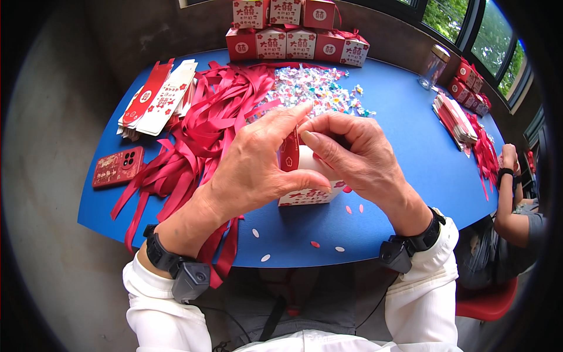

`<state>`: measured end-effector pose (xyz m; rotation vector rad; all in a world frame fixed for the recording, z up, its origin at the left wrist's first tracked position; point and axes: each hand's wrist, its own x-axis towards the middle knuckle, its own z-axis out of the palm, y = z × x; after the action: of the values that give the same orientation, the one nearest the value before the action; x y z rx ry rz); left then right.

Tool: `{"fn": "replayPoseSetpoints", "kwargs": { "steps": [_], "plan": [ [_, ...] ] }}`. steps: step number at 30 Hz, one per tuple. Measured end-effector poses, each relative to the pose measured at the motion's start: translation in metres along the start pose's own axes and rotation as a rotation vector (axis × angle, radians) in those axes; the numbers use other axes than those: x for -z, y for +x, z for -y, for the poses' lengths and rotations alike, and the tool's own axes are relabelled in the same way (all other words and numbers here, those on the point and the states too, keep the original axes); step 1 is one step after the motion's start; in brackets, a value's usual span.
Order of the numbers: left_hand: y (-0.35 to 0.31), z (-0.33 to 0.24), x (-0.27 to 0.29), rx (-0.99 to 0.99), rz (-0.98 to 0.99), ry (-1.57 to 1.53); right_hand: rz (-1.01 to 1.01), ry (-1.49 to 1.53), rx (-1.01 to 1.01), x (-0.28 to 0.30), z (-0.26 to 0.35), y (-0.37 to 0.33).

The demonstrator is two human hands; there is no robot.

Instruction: Assembling a red decorative box, filling it with candies, and tying it with a ribbon.

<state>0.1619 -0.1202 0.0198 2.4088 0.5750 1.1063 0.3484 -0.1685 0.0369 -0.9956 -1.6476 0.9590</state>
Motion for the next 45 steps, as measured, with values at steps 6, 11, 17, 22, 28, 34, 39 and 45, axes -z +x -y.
{"fn": "replayPoseSetpoints", "kwargs": {
  "steps": [6, 11, 17, 22, 28, 34, 39, 45],
  "plan": [
    [-0.001, 0.001, -0.002, -0.025, -0.022, 0.023, -0.004, -0.043, -0.042, -0.005, 0.009, -0.002],
    [-0.001, -0.005, 0.005, 0.054, 0.048, -0.199, -0.087, -0.062, 0.070, -0.008, -0.003, -0.001],
    [0.000, 0.004, 0.015, 0.075, 0.036, -0.476, -0.067, -0.140, -0.010, -0.005, 0.005, -0.002],
    [0.001, 0.001, 0.016, 0.103, 0.023, -0.354, -0.072, -0.105, -0.012, -0.003, 0.000, -0.001],
    [0.000, 0.000, 0.018, 0.052, 0.027, -0.317, -0.066, -0.188, 0.035, -0.002, 0.005, -0.001],
    [0.001, 0.000, 0.022, -0.003, 0.011, -0.437, 0.009, -0.288, 0.094, -0.002, 0.008, -0.002],
    [0.003, 0.004, 0.038, -0.063, 0.001, -0.649, -0.014, -0.289, 0.079, -0.004, 0.009, -0.004],
    [0.003, 0.006, 0.044, -0.062, -0.121, -1.038, 0.002, -0.275, 0.053, -0.002, 0.008, -0.003]
  ]
}}
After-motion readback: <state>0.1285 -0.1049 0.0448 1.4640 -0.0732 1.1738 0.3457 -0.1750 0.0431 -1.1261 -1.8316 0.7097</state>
